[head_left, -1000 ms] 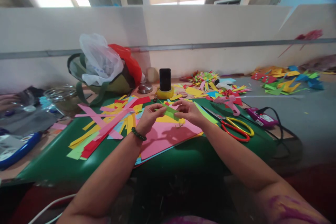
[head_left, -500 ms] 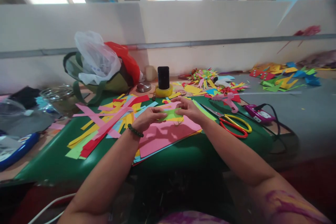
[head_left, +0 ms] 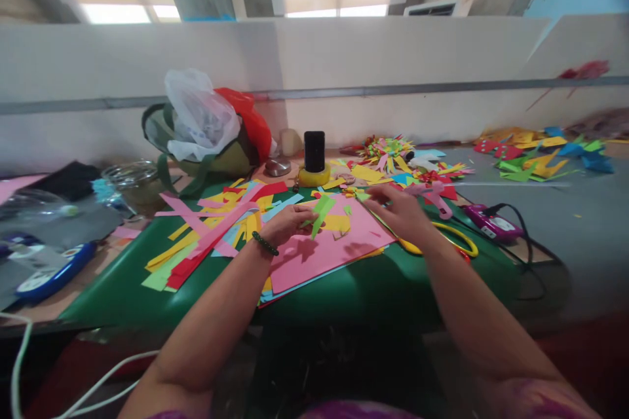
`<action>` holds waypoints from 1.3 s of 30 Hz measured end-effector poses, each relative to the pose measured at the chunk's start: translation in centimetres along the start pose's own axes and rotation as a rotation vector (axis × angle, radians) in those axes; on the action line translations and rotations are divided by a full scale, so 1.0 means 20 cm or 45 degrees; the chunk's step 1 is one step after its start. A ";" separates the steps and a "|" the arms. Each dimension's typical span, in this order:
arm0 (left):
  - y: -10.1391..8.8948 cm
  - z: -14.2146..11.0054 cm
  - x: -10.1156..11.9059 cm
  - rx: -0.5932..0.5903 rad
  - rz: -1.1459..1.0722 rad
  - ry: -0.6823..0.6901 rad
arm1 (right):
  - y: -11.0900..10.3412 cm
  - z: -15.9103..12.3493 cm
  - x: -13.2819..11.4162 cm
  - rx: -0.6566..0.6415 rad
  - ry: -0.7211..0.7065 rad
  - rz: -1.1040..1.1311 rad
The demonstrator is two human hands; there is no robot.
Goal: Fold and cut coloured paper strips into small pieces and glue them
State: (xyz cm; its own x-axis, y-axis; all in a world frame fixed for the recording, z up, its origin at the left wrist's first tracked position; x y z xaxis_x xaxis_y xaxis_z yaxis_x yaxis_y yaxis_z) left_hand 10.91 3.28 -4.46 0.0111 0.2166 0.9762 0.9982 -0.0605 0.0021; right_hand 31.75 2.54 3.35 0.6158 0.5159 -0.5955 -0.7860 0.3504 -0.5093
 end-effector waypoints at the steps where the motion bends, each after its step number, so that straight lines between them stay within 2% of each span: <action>1: 0.00 0.00 0.00 0.008 -0.010 0.000 | -0.08 -0.04 0.06 -0.011 -0.001 -0.188; 5: 0.00 0.00 0.02 0.007 -0.022 0.031 | -0.33 -0.22 0.38 -0.159 0.052 -0.886; 8: 0.01 -0.01 0.03 -0.018 -0.008 0.054 | -0.38 -0.34 0.56 -0.377 0.129 -1.006; 10: 0.01 -0.01 0.03 -0.015 -0.004 0.064 | -0.36 -0.37 0.58 -0.452 0.104 -1.006; 16: 0.00 0.00 0.03 0.020 -0.029 0.082 | -0.27 -0.35 0.52 -0.485 0.004 -1.064; 23: -0.01 0.02 0.03 -0.002 -0.057 0.113 | -0.29 -0.29 0.57 -0.557 0.122 -1.092; 26: 0.00 0.03 0.02 -0.016 -0.077 0.117 | -0.30 -0.27 0.59 -0.596 0.236 -1.122; 29: 0.00 0.04 0.02 -0.016 -0.095 0.118 | -0.32 -0.26 0.61 -0.582 0.348 -1.081; 33: 0.00 0.02 0.03 -0.022 -0.112 0.114 | -0.42 -0.23 0.62 -0.359 0.307 -0.929; 35: 0.01 0.01 0.04 -0.030 -0.120 0.112 | -0.47 -0.26 0.59 -0.237 0.260 -0.723; 39: 0.04 -0.01 0.06 -0.065 -0.148 0.140 | -0.50 -0.37 0.45 -0.044 0.249 -0.046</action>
State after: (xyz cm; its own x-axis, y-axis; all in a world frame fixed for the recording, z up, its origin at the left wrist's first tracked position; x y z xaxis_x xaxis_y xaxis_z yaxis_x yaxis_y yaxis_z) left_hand 11.80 3.25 -3.30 -0.1138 0.1170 0.9866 0.9880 -0.0912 0.1248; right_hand 45.59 -2.12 -1.61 0.6451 0.3405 -0.6840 -0.7629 0.3372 -0.5516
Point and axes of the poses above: each hand's wrist, its own z-axis towards the middle knuckle, its own y-axis out of the palm, x = y × z, the point moved 9 cm from there along z, towards the middle knuckle, and after that the axes turned 14 degrees about x, right-handed, at the moved point
